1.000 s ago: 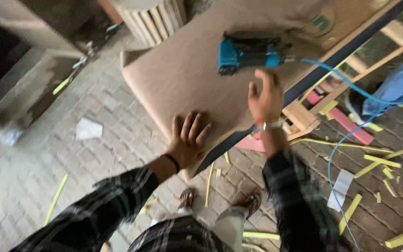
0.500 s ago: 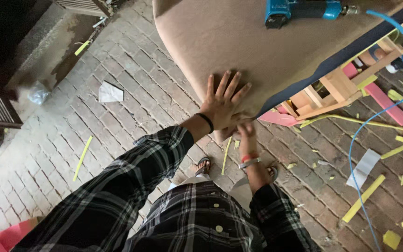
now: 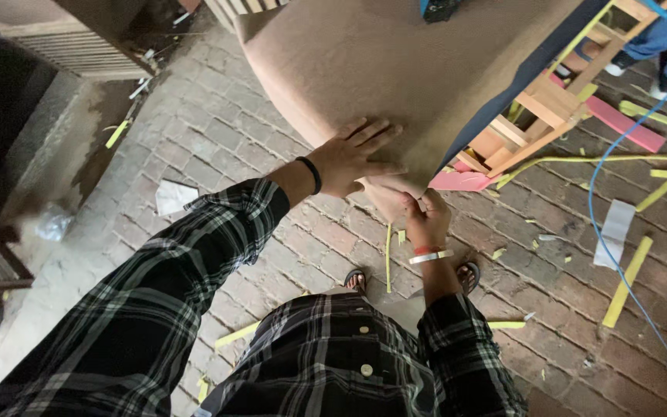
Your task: The person pulls brown fabric over a padded wooden bench frame and staples it to the underside using a pneumatic staple gun. They smooth the fabric, stretch it taut along the edges, fold the corners, and drive staples around the frame while moving around the bench.
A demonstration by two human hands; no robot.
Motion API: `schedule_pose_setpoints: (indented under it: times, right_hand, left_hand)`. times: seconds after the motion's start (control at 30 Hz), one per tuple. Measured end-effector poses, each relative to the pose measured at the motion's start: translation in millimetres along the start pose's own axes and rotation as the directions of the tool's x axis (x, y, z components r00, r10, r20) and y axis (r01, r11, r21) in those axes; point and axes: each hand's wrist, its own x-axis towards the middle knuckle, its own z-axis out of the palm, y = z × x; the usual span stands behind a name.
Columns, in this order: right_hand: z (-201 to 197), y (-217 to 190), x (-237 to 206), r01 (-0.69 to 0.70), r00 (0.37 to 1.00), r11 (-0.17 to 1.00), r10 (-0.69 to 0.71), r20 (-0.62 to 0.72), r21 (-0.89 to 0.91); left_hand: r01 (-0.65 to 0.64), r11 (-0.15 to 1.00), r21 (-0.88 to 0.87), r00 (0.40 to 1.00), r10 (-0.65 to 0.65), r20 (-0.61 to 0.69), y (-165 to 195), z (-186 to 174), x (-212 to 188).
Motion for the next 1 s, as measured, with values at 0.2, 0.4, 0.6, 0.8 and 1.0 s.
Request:
schedule_pose_setpoints:
  times: [0.2, 0.4, 0.6, 0.8, 1.0]
  right_hand:
    - [-9.3, -6.8, -19.4, -0.082, 0.977, 0.996, 0.074, 0.200, 0.033]
    - [-12.7, -4.2, -34.5, -0.178, 0.971, 0.980, 0.190, 0.144, -0.093]
    - [-7.2, 2.0, -13.4, -0.228, 0.973, 0.974, 0.227, 0.039, 0.006]
    - [-12.0, -1.7, -8.1, -0.228, 0.972, 0.971, 0.223, 0.075, 0.072]
    - [-16.1, 6.1, -27.0, -0.210, 0.963, 0.969, 0.229, 0.145, -0.131]
  left_hand:
    - [-0.095, 0.974, 0.205, 0.956, 0.146, -0.253, -2.5, 24.9, -1.0]
    - [-0.181, 0.975, 0.128, 0.893, 0.217, -0.393, -7.5, 40.9, -2.5]
    - [0.002, 0.996, -0.086, 0.930, -0.034, -0.367, 12.3, 27.9, 11.6]
    - [0.046, 0.994, -0.102, 0.966, -0.070, -0.249, 15.5, 16.1, 8.7]
    - [0.106, 0.984, -0.140, 0.942, -0.145, -0.304, 19.5, 27.7, 15.7]
